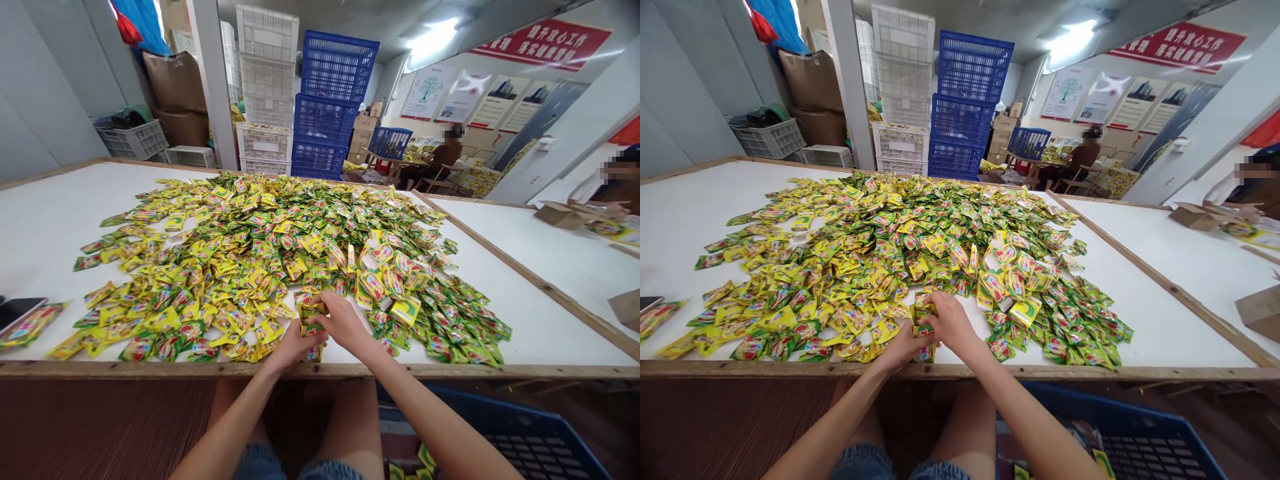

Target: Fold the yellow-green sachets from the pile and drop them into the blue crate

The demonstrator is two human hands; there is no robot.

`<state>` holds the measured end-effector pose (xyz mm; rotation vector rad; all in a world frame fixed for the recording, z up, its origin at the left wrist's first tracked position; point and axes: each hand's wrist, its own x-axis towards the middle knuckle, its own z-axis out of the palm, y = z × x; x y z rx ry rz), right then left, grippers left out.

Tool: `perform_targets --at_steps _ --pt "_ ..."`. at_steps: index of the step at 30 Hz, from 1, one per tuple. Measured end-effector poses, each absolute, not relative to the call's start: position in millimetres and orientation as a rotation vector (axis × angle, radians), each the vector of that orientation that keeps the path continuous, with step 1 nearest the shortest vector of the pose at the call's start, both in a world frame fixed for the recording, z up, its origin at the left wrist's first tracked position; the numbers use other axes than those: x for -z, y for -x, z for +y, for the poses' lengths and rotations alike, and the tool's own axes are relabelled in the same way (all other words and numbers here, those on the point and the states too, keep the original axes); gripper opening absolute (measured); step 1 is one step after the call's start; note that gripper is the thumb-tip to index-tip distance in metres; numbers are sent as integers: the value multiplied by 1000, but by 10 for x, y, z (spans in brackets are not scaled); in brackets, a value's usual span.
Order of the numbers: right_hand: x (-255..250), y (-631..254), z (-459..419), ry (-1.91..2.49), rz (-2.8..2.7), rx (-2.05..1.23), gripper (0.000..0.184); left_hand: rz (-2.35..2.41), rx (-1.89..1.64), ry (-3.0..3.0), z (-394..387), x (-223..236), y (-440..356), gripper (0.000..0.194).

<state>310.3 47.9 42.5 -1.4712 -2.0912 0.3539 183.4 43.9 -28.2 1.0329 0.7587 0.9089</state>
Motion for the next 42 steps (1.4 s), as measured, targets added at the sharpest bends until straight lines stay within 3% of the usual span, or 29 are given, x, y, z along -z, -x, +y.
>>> perform_targets --at_steps 7,15,19,23,28,35,39,42 --pt "-279 -3084 474 1488 -2014 -311 13 820 -942 -981 423 307 -1829 43" --pt "-290 -3201 344 1410 -2089 -179 12 715 -994 -1127 447 279 -1850 33" --pt "-244 -3224 312 1451 -2157 -342 26 750 -991 -1128 464 289 -1840 38" --pt "-114 -3266 234 1340 -1936 -679 13 761 -948 -1159 451 289 -1798 44" --pt "158 -3259 112 1217 -1474 -835 23 794 -1071 -1233 333 252 -1755 52" --pt "183 -3203 127 1213 -1569 -766 18 925 -1056 -1535 319 200 -1626 18" --pt "138 -3196 183 1196 -1531 -685 16 869 -1154 -1509 402 151 -1658 13" --pt "120 -3201 176 1178 -1510 -696 19 766 -1217 -1337 411 150 -1693 26"
